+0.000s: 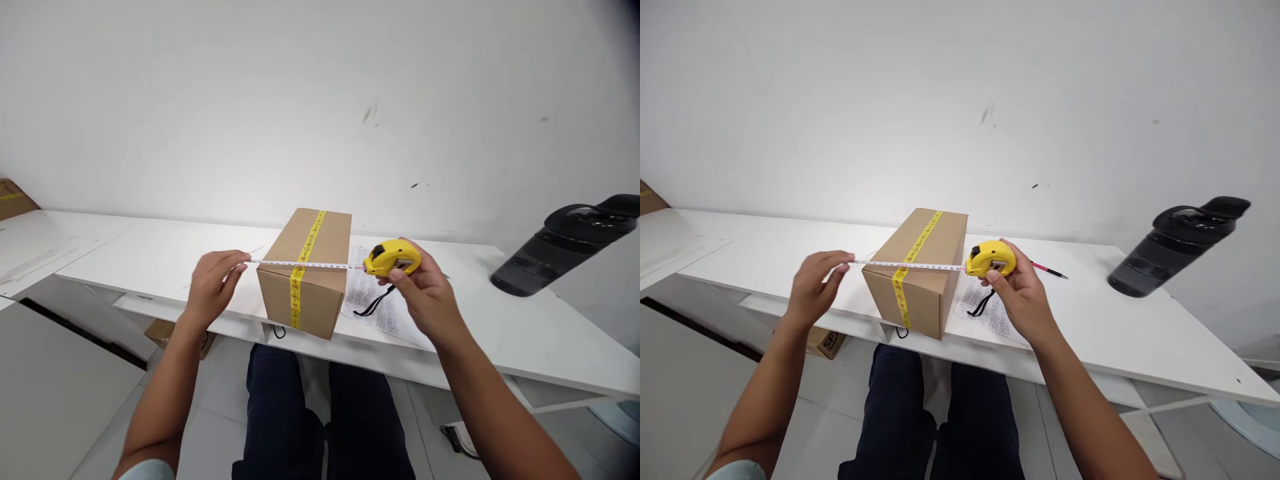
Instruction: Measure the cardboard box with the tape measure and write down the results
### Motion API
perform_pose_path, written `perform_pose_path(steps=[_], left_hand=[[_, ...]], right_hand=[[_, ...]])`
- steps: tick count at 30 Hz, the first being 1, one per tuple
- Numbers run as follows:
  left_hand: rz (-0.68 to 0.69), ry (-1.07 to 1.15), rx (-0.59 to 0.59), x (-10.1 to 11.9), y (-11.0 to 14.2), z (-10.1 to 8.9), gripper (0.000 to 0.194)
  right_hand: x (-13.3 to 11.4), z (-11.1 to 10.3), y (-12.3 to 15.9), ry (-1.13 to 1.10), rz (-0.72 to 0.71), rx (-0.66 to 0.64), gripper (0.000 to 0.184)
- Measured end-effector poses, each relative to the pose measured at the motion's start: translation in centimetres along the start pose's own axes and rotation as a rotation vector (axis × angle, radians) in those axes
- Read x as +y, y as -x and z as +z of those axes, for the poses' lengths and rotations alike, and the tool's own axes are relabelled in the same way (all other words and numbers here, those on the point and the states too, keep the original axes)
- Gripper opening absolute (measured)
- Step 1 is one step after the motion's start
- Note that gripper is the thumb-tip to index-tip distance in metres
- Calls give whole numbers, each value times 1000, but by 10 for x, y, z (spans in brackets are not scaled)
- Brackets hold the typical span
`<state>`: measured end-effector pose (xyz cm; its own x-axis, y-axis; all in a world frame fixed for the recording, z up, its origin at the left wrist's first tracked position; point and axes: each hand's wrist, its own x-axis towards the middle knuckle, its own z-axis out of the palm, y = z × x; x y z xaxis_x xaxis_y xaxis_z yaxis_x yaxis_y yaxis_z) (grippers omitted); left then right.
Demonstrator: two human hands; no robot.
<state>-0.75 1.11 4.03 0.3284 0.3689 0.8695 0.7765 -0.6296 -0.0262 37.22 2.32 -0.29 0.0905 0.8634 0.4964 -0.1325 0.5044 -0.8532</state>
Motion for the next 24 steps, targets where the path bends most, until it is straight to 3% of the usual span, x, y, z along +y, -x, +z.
perform_pose_path(steps=[3, 5, 11, 14, 17, 20, 22, 24], left_hand=[[-41, -31, 275, 11, 1, -4, 26], [7, -1, 333, 33, 0, -2, 29], [294, 144, 157, 130, -8, 35, 17], [273, 138, 93, 157, -11, 64, 41], [157, -57, -26, 167, -17, 88, 70], [13, -171, -89, 167, -24, 102, 57], [-38, -171, -49, 161, -26, 104, 46], [-42, -174, 7, 148, -23, 101, 51]], right_hand=[[-9, -6, 3, -62, -40, 50, 48], [-14, -5, 12, -85, -56, 54, 44], [-23, 7, 69, 2, -107, 21, 50], [-22, 8, 88, 66, -213, 84, 49], [-17, 3, 91, 132, -293, 285, 49], [-13, -6, 84, 119, -245, 449, 50], [-13, -12, 78, 68, -177, 464, 49], [-14, -17, 72, 8, -122, 455, 49]])
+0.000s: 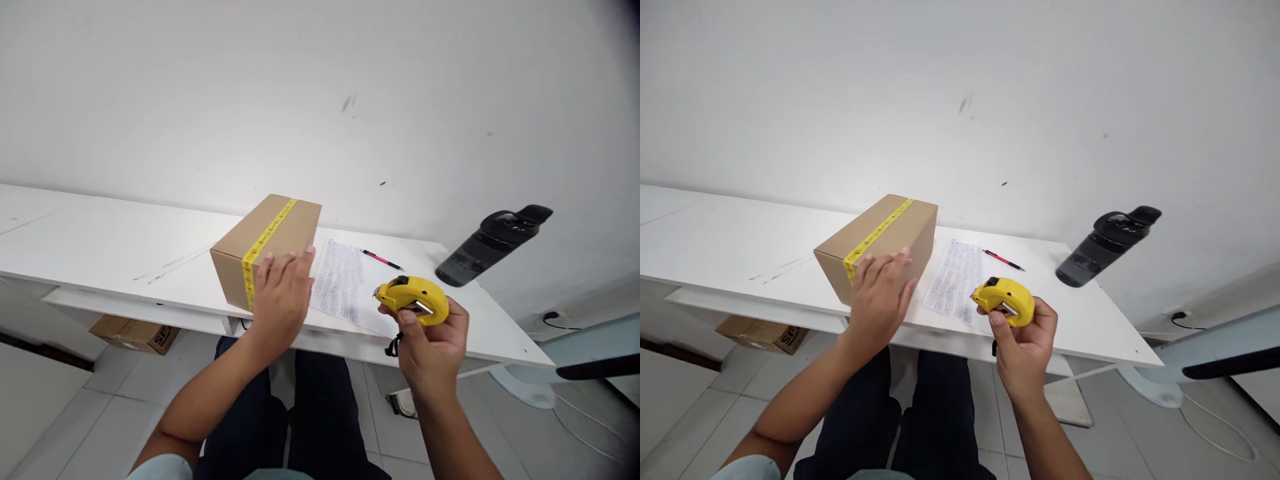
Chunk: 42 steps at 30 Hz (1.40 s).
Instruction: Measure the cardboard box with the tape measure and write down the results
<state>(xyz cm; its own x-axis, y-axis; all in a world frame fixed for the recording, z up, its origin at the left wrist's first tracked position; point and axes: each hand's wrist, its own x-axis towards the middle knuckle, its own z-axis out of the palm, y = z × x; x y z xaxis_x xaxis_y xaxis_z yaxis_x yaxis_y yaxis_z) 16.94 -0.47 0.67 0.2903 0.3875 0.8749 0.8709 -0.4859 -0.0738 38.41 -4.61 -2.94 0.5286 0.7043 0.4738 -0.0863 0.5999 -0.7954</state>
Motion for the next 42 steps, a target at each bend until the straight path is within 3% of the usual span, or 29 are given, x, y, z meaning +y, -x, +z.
perform_pose_path(steps=[4, 7, 12, 15, 17, 19, 21, 22, 25, 28, 30, 32, 35, 37, 39, 42], left_hand=[[-60, -47, 33, -38, 13, -13, 62], [-29, -39, -109, -67, 21, -36, 51], [82, 174, -323, -112, 21, -80, 49], [50, 136, -371, -137, 19, -87, 48], [53, 32, -308, -143, 21, -85, 54], [83, -23, -176, -134, 25, -81, 73], [149, 40, -58, -109, 30, -77, 88], [198, 102, -34, -93, 32, -75, 87], [364, 230, 4, -45, 38, -74, 53], [375, 212, 115, -22, 43, -77, 20], [340, 155, 147, -25, 46, -82, 14], [324, 55, 172, -44, 49, -86, 17], [215, -82, 278, -94, 52, -87, 29], [41, -47, 337, -134, 52, -84, 28], [-209, 110, 351, -169, 54, -78, 16], [-484, 383, 331, -201, 61, -70, 14]], right_hand=[[2, 0, -11, -99, 70, 71, 48], [6, 2, -16, -154, 97, 126, 45], [12, 8, -20, -168, 151, 102, 46], [16, 10, -23, -151, 157, 73, 48], [17, 10, -23, -134, 157, 47, 47], [15, 11, -21, -125, 155, -50, 48], [8, 14, -15, -128, 197, -276, 49], [3, 17, -10, -138, 233, -424, 48], [-18, 35, 8, -183, 362, -800, 44], [-32, 55, 24, -220, 429, -896, 48], [-34, 62, 28, -233, 444, -864, 47], [-30, 63, 22, -228, 420, -783, 46], [-19, 55, -9, -201, 253, -493, 52], [-8, 48, -42, -195, 122, -247, 55], [6, 41, -74, -188, 58, -90, 55], [29, 37, -105, -189, 67, -57, 57]])
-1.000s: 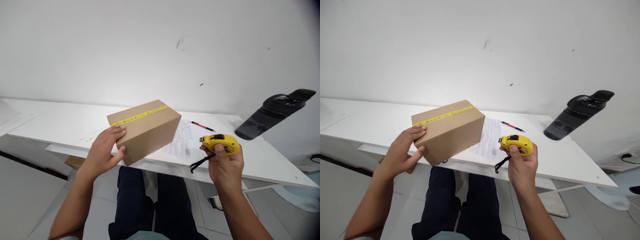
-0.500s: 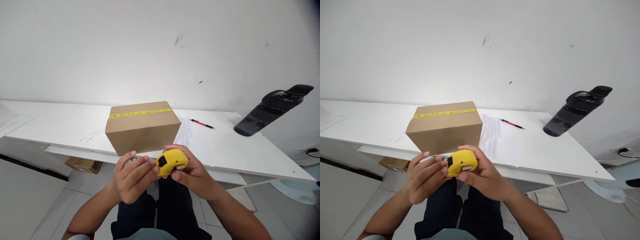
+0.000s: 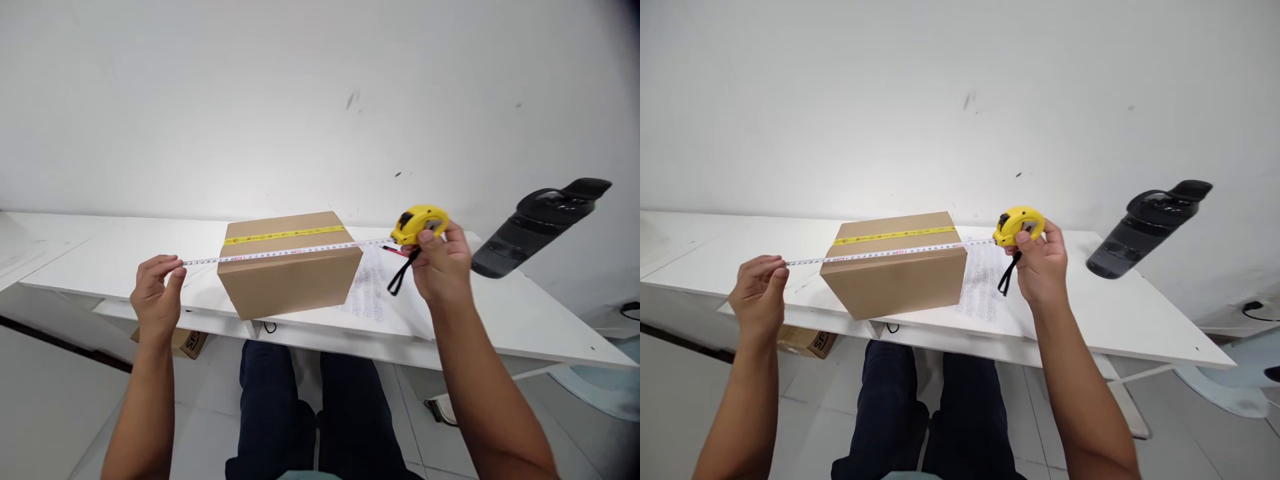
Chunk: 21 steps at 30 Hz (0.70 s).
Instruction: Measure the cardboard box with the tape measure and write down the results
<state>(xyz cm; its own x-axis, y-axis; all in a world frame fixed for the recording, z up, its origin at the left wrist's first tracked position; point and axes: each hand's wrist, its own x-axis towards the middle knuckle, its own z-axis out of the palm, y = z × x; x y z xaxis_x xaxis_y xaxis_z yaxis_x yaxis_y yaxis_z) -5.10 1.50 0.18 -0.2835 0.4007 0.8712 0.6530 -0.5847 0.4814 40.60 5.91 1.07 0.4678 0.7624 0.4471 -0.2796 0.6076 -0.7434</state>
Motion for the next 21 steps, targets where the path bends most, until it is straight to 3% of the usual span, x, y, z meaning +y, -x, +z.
perform_pose_path(steps=[4, 8, 12, 18, 21], left_hand=[[-89, 143, -49, -11, 7, 2, 17], [-94, 208, -181, 2, 12, 13, 17], [-79, 191, -301, 14, 13, 28, 21], [-46, 203, -280, 16, 16, 33, 12], [62, 101, -210, 24, 13, 28, 13]], right_hand=[[21, 0, -1, 26, 100, -112, 56], [27, 8, 13, 93, 82, -216, 63], [28, 10, 17, 122, 78, -231, 64], [28, 10, 18, 125, 45, -210, 61], [19, 10, 18, 145, 37, -201, 55]])
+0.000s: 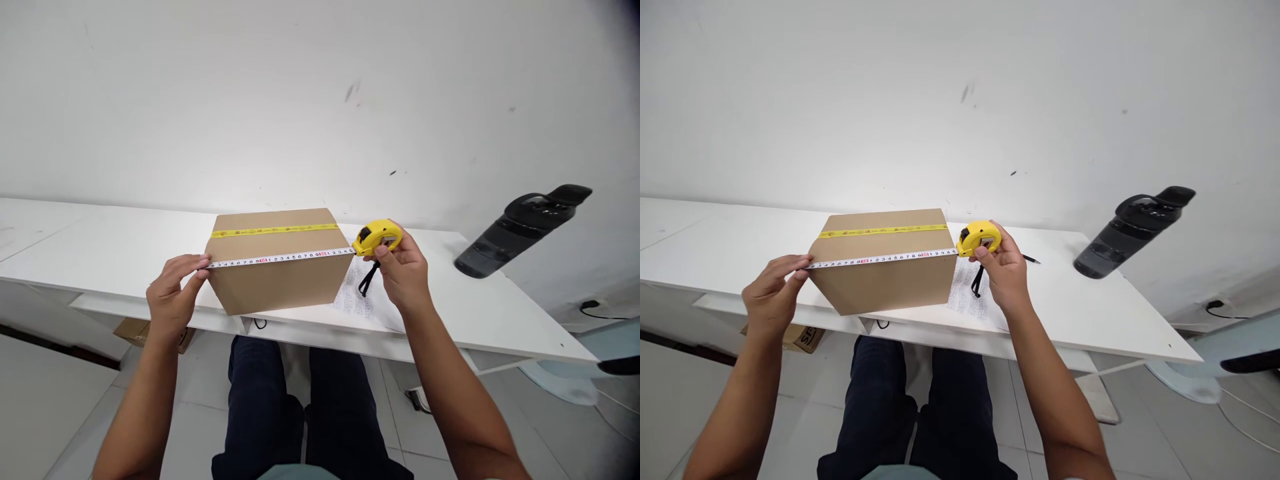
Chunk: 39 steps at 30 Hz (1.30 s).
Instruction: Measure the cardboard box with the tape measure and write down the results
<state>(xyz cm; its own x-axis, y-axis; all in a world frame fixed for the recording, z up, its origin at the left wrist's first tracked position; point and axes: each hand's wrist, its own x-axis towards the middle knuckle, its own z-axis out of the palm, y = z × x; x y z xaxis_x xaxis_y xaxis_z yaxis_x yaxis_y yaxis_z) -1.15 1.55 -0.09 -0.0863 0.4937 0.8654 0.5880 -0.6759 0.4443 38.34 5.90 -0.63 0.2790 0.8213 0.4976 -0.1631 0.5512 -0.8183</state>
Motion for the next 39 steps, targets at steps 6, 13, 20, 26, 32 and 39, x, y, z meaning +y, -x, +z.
perform_pose_path(steps=[6, 13, 20, 26, 32, 39], left_hand=[[417, -206, 108, 54, 11, 1, 40], [791, -143, -130, 112, 46, 57, 21], [641, -124, -201, 99, 75, 72, 15], [64, -372, 35, 53, 102, 49, 93], [-490, 35, -81, 19, 83, 42, 84], [-341, -276, -275, 46, -41, 14, 61]], right_hand=[[-24, -5, 39, -81, -31, 57, 45], [-24, 18, 130, -145, 230, -263, 49], [-17, 14, 148, -188, 449, -306, 46], [19, -11, 102, -122, 594, -294, 130], [16, -23, 89, -6, 779, -645, 107], [-42, -10, 110, -53, 480, -1087, 46]])
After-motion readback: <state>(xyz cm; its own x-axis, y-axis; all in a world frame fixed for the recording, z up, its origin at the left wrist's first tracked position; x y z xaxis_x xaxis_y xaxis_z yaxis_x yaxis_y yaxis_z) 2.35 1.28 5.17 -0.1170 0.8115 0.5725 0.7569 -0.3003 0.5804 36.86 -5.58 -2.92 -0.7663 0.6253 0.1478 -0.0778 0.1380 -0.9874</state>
